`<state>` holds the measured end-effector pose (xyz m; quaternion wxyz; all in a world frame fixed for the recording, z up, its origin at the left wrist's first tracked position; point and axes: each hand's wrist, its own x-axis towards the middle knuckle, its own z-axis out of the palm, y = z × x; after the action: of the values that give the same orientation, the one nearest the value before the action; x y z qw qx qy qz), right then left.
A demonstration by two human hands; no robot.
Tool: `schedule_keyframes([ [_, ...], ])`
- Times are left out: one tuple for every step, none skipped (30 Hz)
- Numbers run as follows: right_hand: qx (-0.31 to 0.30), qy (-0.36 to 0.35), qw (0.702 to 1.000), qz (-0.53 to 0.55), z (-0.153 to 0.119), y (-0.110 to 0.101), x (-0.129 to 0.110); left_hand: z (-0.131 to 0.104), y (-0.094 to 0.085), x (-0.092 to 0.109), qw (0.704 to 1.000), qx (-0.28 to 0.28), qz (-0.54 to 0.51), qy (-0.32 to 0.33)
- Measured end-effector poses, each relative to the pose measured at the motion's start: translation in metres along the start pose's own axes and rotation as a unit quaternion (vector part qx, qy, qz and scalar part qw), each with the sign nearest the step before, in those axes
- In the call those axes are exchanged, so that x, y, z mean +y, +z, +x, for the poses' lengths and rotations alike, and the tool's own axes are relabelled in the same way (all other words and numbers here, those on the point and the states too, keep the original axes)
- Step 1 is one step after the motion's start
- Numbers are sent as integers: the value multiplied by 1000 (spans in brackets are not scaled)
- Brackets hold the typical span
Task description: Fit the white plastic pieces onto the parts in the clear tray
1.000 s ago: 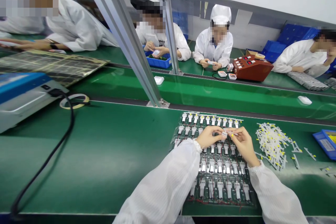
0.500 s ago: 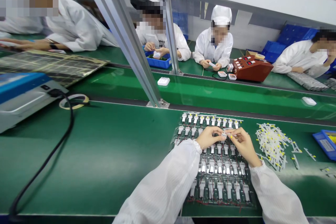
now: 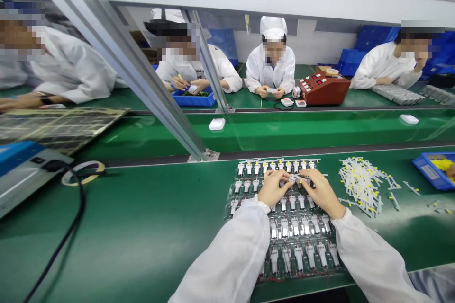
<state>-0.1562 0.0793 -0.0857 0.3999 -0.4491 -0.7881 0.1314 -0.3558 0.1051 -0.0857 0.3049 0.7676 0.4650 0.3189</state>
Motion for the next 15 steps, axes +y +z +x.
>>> schedule_keyframes([
  [0,5,1000,-5,0,1,0,0,1,0,1000,12,18,-1],
  [4,9,1000,-7,0,1,0,-1,2,0,999,26,39,-2],
  [10,11,1000,-6,0,1,-1,-1,2,-1,997,40,65,-2],
  [16,12,1000,-4,0,2,-1,-1,3,-1,994,52,93,1],
  [20,12,1000,0,0,2,-1,-1,3,-1,991,59,119,8],
  [22,12,1000,4,0,3,-1,-1,4,-2,988,63,142,15],
  [23,13,1000,8,0,3,-1,-1,5,-2,985,64,160,23],
  [22,15,1000,11,0,3,-1,-1,6,-3,982,62,175,29],
  [20,16,1000,13,0,3,-2,-1,8,-4,980,61,188,33],
  [18,17,1000,15,0,3,-2,-1,10,-4,977,62,200,36],
  [14,17,1000,16,0,4,-2,-1,11,-5,974,64,213,37],
  [11,15,1000,16,0,4,-2,-2,13,-5,971,69,226,38],
  [9,12,1000,17,0,4,-2,-2,14,-5,968,74,238,38],
  [8,9,1000,17,0,4,-2,-2,15,-5,965,79,249,38],
  [8,6,1000,16,0,4,-2,-2,15,-4,962,83,257,39],
])
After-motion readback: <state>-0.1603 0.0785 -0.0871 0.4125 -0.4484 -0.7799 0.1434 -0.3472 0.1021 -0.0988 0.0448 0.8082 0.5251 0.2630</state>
